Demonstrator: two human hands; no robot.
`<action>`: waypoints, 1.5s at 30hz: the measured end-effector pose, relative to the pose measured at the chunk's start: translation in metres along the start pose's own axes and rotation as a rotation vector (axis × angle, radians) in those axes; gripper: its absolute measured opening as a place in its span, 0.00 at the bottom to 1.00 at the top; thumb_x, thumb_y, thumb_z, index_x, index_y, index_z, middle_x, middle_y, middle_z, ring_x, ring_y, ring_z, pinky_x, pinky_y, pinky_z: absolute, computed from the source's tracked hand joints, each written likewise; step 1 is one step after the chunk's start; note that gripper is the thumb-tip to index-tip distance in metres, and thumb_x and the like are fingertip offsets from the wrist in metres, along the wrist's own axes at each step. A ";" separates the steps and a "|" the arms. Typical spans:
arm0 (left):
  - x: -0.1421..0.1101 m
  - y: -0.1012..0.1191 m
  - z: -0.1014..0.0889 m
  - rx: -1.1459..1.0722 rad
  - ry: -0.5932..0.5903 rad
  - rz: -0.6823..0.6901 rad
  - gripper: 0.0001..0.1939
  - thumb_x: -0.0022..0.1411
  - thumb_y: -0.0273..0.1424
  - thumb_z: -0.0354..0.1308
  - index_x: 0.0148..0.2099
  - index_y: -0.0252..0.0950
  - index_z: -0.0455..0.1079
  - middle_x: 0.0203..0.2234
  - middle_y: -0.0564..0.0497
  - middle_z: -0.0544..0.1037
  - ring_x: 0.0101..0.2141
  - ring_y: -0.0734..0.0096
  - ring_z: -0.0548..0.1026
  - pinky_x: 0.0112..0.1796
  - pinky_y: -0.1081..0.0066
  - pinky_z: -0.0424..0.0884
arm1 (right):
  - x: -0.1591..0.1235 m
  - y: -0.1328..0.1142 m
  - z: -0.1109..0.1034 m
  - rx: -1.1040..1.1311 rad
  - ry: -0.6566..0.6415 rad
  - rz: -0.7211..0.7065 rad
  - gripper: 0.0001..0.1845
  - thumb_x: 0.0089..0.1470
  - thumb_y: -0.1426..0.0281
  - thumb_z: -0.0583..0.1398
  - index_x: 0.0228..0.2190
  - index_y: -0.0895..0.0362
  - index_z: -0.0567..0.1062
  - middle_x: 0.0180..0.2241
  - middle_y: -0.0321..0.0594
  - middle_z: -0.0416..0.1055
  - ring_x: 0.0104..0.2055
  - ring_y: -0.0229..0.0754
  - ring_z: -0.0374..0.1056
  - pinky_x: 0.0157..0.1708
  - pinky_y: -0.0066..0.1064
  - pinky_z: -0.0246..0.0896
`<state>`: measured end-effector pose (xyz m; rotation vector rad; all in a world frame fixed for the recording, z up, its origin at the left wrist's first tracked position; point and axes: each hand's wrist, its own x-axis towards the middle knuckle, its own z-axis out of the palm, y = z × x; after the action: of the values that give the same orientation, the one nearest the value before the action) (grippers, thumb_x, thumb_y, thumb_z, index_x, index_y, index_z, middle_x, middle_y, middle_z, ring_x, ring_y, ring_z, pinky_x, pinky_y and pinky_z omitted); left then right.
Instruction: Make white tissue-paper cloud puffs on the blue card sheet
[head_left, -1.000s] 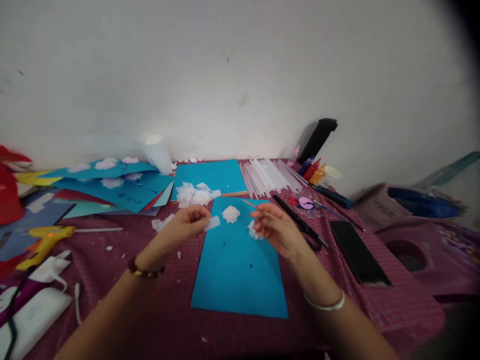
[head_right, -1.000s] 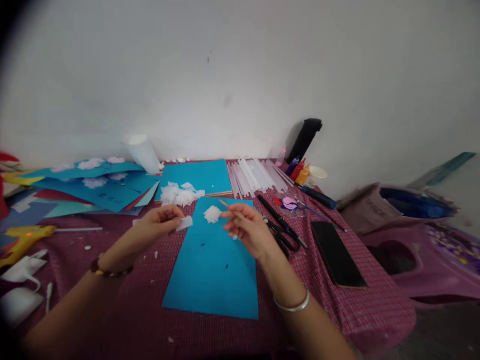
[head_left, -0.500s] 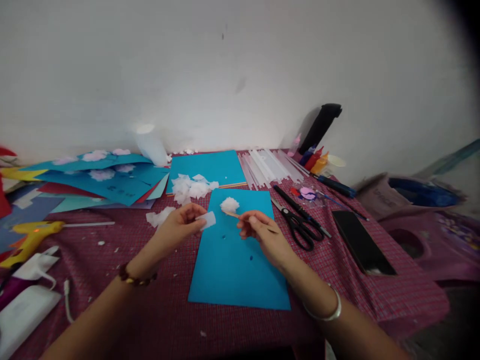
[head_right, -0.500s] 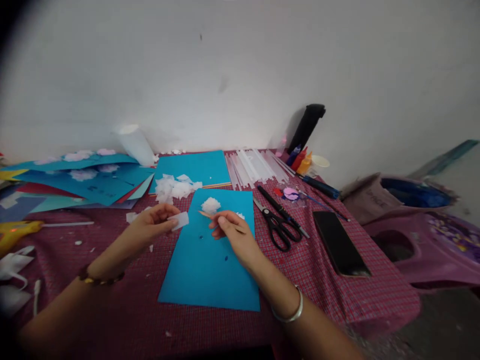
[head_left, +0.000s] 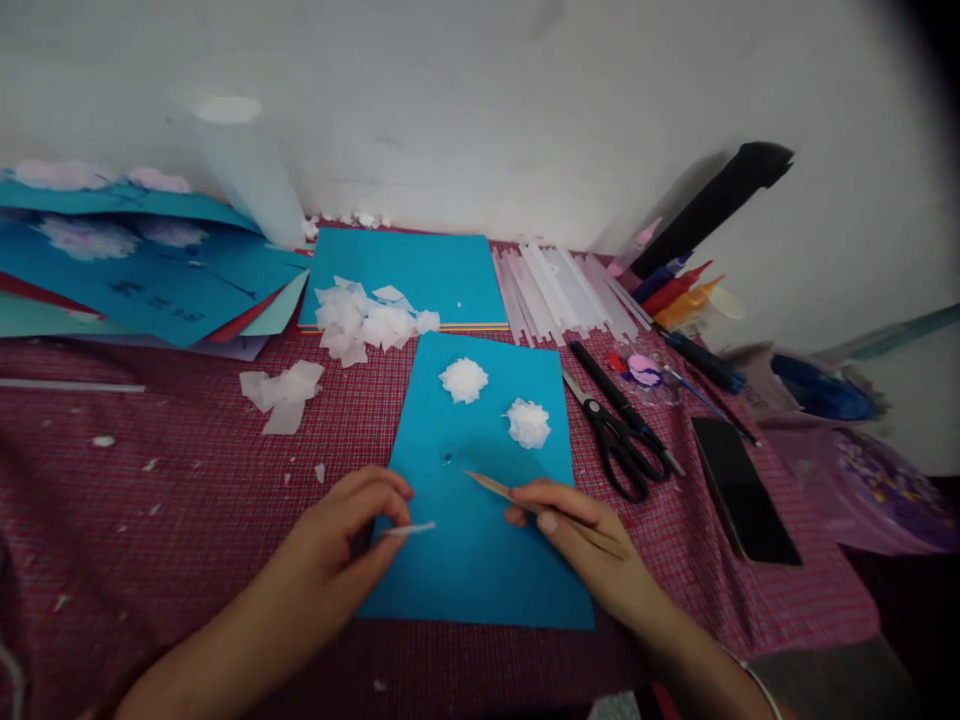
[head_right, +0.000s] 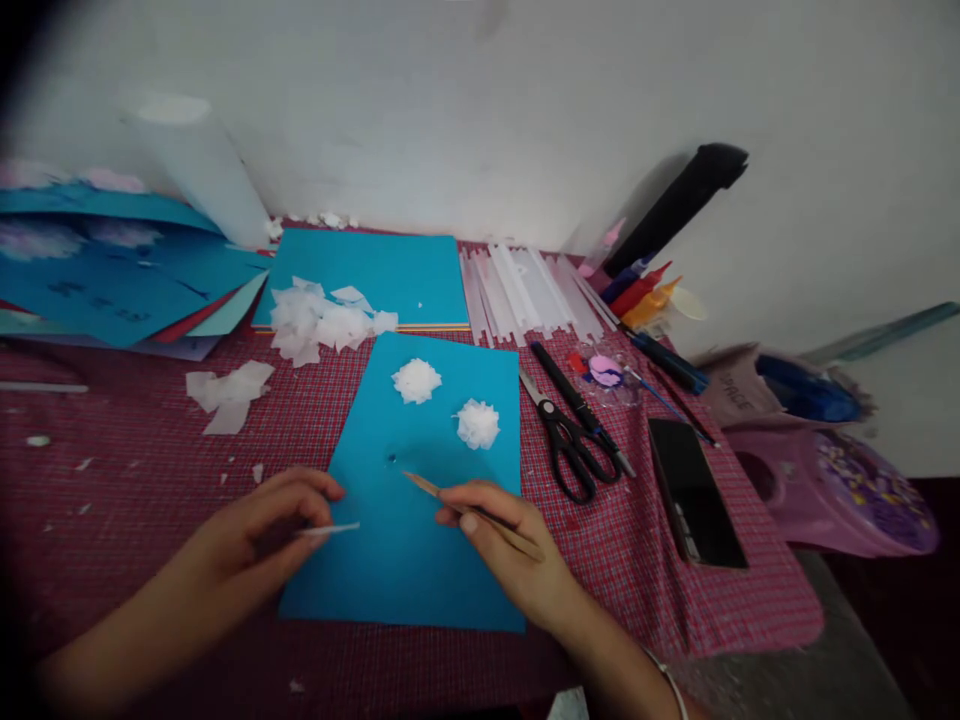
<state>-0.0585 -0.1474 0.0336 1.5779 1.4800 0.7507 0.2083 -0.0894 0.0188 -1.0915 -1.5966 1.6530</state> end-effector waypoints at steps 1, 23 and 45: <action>-0.005 0.000 0.006 0.022 -0.013 0.013 0.06 0.61 0.32 0.53 0.31 0.41 0.67 0.40 0.49 0.74 0.41 0.63 0.72 0.42 0.66 0.69 | 0.000 0.001 -0.002 -0.021 -0.021 0.003 0.11 0.57 0.65 0.59 0.41 0.50 0.78 0.35 0.39 0.78 0.39 0.43 0.72 0.40 0.34 0.67; 0.050 0.057 -0.008 -0.100 -0.114 0.008 0.06 0.54 0.32 0.52 0.28 0.37 0.67 0.21 0.56 0.68 0.23 0.74 0.65 0.25 0.74 0.60 | 0.039 -0.038 0.029 0.107 -0.101 -0.224 0.08 0.58 0.63 0.58 0.36 0.54 0.69 0.35 0.37 0.70 0.38 0.39 0.67 0.39 0.32 0.62; 0.054 0.033 0.018 0.383 0.259 0.648 0.11 0.58 0.18 0.52 0.40 0.37 0.67 0.36 0.50 0.72 0.38 0.71 0.72 0.39 0.72 0.69 | 0.057 -0.029 0.036 0.287 0.121 0.000 0.10 0.46 0.69 0.61 0.25 0.55 0.63 0.21 0.27 0.62 0.24 0.35 0.63 0.27 0.27 0.57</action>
<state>-0.0193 -0.0958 0.0477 2.3817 1.3408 1.1118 0.1455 -0.0559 0.0367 -1.0202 -1.2376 1.7179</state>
